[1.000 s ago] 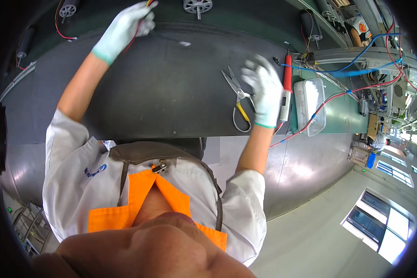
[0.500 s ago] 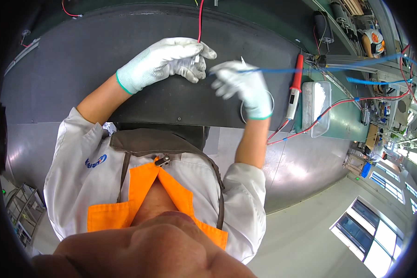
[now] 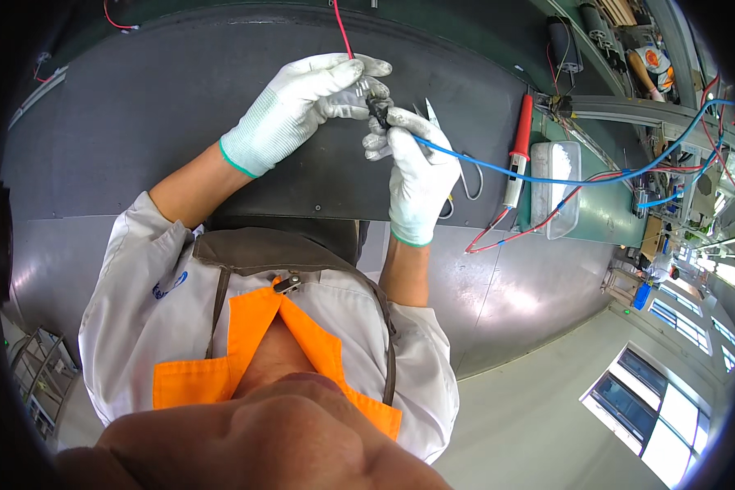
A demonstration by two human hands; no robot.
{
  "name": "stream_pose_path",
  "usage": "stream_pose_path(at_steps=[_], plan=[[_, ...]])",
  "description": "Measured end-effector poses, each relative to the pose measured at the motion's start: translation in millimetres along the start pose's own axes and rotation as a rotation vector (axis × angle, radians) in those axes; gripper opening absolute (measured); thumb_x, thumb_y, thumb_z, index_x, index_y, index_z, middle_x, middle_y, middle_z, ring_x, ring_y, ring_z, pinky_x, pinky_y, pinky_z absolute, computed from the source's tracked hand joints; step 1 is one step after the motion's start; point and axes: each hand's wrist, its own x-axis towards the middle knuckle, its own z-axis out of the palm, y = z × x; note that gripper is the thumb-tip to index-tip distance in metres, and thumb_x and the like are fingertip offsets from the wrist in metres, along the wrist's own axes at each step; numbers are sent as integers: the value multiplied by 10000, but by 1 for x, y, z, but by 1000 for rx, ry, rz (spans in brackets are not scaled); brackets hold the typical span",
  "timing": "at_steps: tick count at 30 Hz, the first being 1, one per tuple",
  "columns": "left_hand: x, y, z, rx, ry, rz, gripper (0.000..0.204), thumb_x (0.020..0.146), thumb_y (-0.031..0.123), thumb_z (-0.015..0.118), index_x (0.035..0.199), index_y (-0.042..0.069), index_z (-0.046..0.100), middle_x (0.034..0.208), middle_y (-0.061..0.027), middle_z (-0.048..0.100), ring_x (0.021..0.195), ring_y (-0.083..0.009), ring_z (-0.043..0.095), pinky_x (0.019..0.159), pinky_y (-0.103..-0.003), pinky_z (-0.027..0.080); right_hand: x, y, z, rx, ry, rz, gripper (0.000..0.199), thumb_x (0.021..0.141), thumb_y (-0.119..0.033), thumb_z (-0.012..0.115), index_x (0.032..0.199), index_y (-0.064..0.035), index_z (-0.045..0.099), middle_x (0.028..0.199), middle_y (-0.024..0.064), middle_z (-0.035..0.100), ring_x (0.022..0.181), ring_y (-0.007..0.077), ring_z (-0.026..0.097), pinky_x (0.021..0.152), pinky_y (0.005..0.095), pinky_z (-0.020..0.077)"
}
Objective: The person assembles small electric motors on a workbench. They use pliers to strip and twist wires, connect them to the motor terminals, and test the connections with a multimeter. The person handles multiple motors sequentially, repeating the wiring and testing process for each unit.
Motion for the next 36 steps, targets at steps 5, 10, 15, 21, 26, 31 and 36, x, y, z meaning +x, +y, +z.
stream_pose_path(at_steps=[5, 10, 15, 21, 26, 31, 36], plan=[[-2, 3, 2, -34, -4, 5, 394, 1085, 279, 540, 1314, -21, 653, 1128, -120, 714, 1013, -149, 678, 900, -286, 541, 4, 1, 10, 28, 23, -14, 262, 948, -14, 644, 1156, 145, 654, 947, 234, 729, 721, 242, 726, 638, 307, 593], [-3, 4, 5, -79, -7, 17, 400, 1090, 290, 525, 1315, -14, 654, 1124, -116, 714, 1030, -149, 676, 916, -300, 539, 3, -2, 11, 52, 5, -17, 263, 949, -13, 641, 1160, 145, 653, 952, 234, 729, 714, 242, 723, 633, 308, 592], [-1, 1, 5, -62, 5, 14, 407, 1097, 291, 505, 1325, -16, 645, 1126, -117, 714, 1026, -161, 677, 917, -316, 543, 3, 1, 11, 49, 34, -2, 270, 953, -17, 645, 1176, 135, 647, 960, 229, 728, 716, 241, 724, 627, 310, 592], [2, -5, 1, -166, -33, -3, 408, 1106, 279, 474, 1333, -22, 632, 1131, -121, 705, 1028, -174, 674, 926, -328, 539, 2, 9, 17, 44, 72, -78, 266, 947, -2, 657, 1183, 121, 644, 964, 215, 723, 717, 231, 720, 616, 310, 590], [0, -9, 1, -234, -58, -4, 403, 1109, 269, 467, 1332, -25, 628, 1134, -121, 702, 1038, -181, 673, 935, -344, 539, 1, 9, 17, 48, 85, -72, 256, 949, 10, 651, 1176, 127, 637, 975, 209, 718, 704, 214, 711, 608, 303, 586], [-2, -11, 4, -62, -50, 52, 372, 1103, 234, 485, 1329, -26, 626, 1193, -125, 695, 1086, -173, 663, 949, -338, 534, 0, 10, 22, 65, 106, -100, 224, 962, 12, 635, 1153, 130, 636, 962, 203, 717, 686, 204, 705, 599, 290, 585], [-6, -25, 9, -152, -15, 94, 359, 1101, 225, 490, 1322, -23, 626, 1194, -128, 699, 1049, -175, 679, 930, -326, 536, 1, 5, 29, 96, 135, -76, 199, 962, 18, 632, 1126, 131, 636, 960, 198, 718, 668, 199, 702, 603, 297, 592]])
